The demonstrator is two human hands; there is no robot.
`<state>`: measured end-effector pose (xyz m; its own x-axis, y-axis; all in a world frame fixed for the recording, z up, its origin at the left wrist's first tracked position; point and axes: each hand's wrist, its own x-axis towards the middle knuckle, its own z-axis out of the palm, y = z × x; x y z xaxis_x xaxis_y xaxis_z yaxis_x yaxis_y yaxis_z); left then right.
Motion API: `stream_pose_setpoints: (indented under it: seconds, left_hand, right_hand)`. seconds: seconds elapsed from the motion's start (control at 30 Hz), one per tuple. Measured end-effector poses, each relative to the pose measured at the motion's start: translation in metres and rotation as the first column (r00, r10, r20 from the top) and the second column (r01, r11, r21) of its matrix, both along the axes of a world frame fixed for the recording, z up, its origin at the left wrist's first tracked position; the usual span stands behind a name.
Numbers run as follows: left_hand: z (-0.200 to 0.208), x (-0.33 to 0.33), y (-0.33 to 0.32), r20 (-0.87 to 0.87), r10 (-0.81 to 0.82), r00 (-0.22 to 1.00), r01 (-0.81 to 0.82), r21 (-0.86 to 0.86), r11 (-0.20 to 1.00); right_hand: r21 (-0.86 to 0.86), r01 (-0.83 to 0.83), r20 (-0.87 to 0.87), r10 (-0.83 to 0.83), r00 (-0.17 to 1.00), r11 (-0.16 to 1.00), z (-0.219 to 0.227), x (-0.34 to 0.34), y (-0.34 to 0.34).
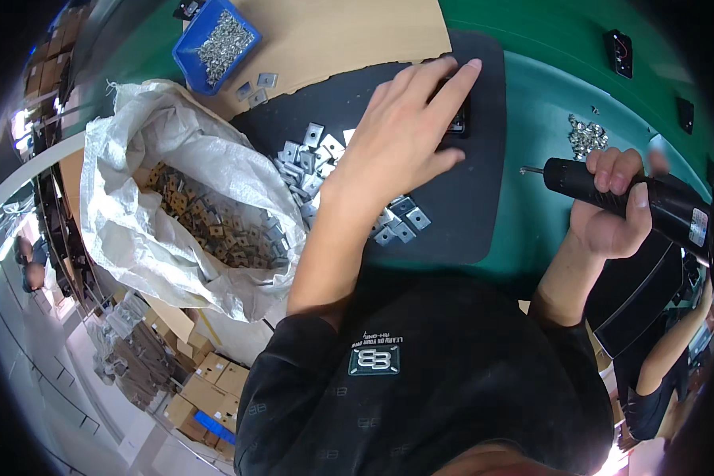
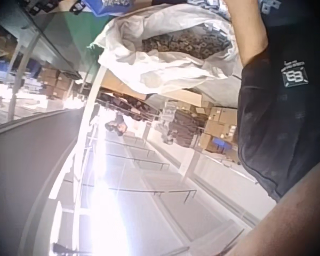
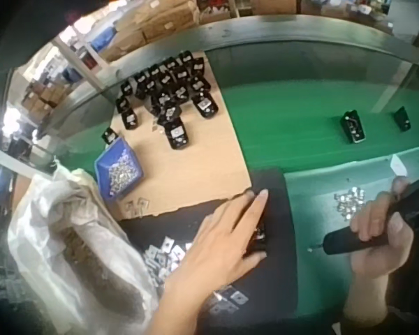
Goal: The person is assembling electronic components by attaching square metal plates to plastic housings using an electric screwdriver.
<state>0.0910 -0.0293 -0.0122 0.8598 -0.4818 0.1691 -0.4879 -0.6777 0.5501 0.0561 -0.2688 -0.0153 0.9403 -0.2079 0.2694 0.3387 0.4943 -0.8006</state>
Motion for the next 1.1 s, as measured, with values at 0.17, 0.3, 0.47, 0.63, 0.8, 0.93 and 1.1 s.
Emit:
stream_pose_setpoints:
  seconds: [0.17, 0.3, 0.47, 0.63, 0.8, 0.93, 1.1]
  left_hand:
    - [0.022, -0.024, 0.029, -0.04, 0.229, 0.973, -0.228, 0.02, 0.973]
    - [0.015, -0.038, 0.053, -0.157, 0.132, 0.979, -0.11, 0.14, 0.984]
    - [0.006, -0.045, 0.06, -0.148, 0.059, 0.987, -0.04, 0.125, 0.991]
    - [0.011, -0.04, 0.056, -0.194, 0.048, 0.98, -0.026, 0.112, 0.993]
    - [0.01, -0.035, 0.049, -0.255, -0.051, 0.966, 0.065, 0.05, 0.997]
    - [0.014, -0.047, 0.036, -0.515, 0.183, 0.837, -0.243, -0.05, 0.969]
    - [0.001, -0.039, 0.045, -0.071, 0.06, 0.996, -0.048, 0.15, 0.988]
  right_hand:
    - [-0.009, -0.019, 0.008, 0.019, 1.0, 1.0, -0.001, -0.001, 0.007]
    - [-0.073, 0.009, -0.024, -0.011, 1.0, 0.997, 0.0, -0.003, 0.014]
    - [-0.029, -0.005, 0.012, 0.005, 1.0, 1.0, -0.001, -0.005, 0.018]
    - [-0.031, 0.03, -0.002, -0.03, 1.0, 0.999, -0.003, -0.006, 0.018]
    - [-0.05, 0.08, -0.011, -0.08, 0.997, 0.996, -0.004, -0.009, 0.013]
    - [-0.041, 0.087, -0.003, -0.087, 0.996, 0.995, -0.003, -0.009, 0.011]
    - [-0.028, 0.11, -0.008, -0.111, 0.994, 0.993, -0.001, -0.013, 0.007]
